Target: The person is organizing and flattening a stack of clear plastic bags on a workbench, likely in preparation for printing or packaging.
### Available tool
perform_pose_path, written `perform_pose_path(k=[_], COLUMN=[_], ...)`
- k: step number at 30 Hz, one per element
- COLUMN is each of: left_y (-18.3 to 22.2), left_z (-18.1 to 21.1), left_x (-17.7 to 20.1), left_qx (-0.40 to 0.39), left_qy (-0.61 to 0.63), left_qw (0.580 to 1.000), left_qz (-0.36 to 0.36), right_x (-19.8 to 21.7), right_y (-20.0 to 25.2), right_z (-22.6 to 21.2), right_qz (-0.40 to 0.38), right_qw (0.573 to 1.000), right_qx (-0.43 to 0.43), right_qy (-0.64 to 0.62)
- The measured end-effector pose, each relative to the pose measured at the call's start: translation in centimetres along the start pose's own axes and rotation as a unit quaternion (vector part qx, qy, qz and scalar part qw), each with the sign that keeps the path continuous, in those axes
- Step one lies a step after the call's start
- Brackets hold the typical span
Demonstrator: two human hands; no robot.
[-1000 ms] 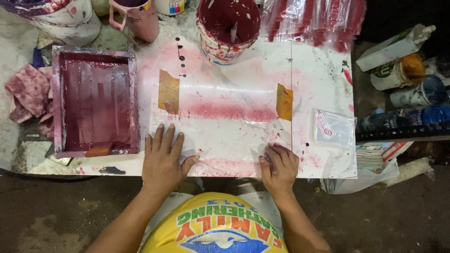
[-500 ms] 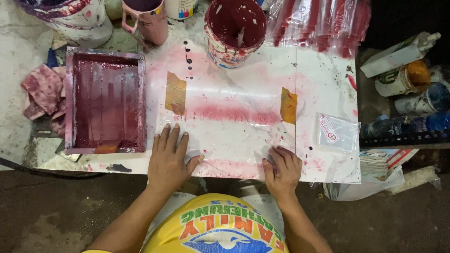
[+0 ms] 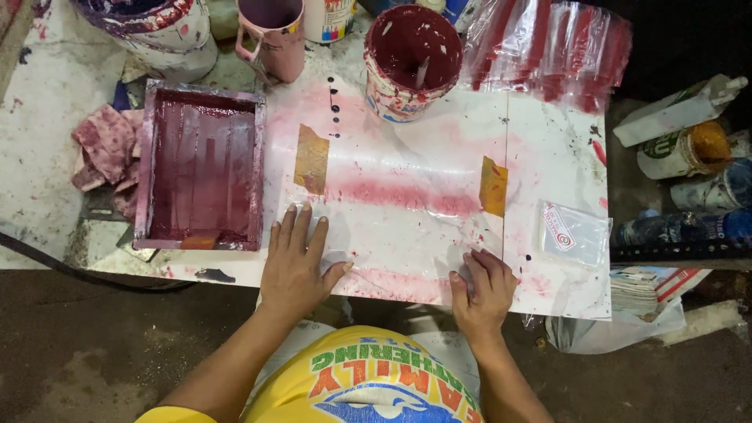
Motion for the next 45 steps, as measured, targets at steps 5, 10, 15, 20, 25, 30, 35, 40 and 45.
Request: perform_pose_path(k=[5, 10, 15, 20, 25, 30, 35, 40, 45], left_y=[0.3, 0.6, 1.2, 1.3, 1.9, 2.6, 1.7, -0.4, -1.4], left_z=[-0.2, -0.6, -1.4, -1.2, -1.5, -4.9, -10.5, -15.9, -19.9], left_x=[-0.3, -0.4, -0.2, 1.4, 4.5, 6.9, 10.6, 13.8, 12.4], left_qx=[0.007, 0.004, -0.031, -0.044, -0.002, 0.069, 0.145, 0.245, 0.369], left_qy=[0.019, 0.076, 0.134, 0.201, 0.223, 0.187, 0.033, -0.019, 0.038], left_qw=[1.0, 0.997, 0.99, 0.975, 0.967, 0.968, 0.975, 0.963, 0.927], left_qz=[0.005, 0.021, 0.02, 0.081, 0.127, 0.151, 0.165, 0.114, -0.052], right_x=[-0.1, 0.1, 1.0, 1.0, 1.0, 0.7, -1.3, -5.0, -9.6], right_y=[0.3, 0.3, 0.0, 0.4, 0.4, 0.7, -2.0, -6.7, -11.5], right_z=[0.2, 0.3, -0.9, -1.0, -0.7, -1.5, -5.9, -13.8, -19.5], right_qz=[0.012, 0.022, 0.012, 0.029, 0.05, 0.05, -0.051, -0.295, -0.397], right_qw=[1.0, 1.0, 0.996, 0.99, 0.979, 0.976, 0.938, 0.883, 0.856], right_qx=[0.005, 0.01, -0.021, -0.034, -0.077, -0.101, -0.125, -0.139, -0.132], right_qy=[0.008, -0.008, -0.083, -0.134, -0.179, -0.188, -0.319, -0.339, -0.302])
Point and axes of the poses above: each hand's wrist, its own y-axis away from the middle knuckle, its own x-axis out of the back of the hand, z = x × y, the point moved 2 cm from there along -y, towards the middle knuckle, and after that the axes turned 1 degree about x, right-handed, at the moved point
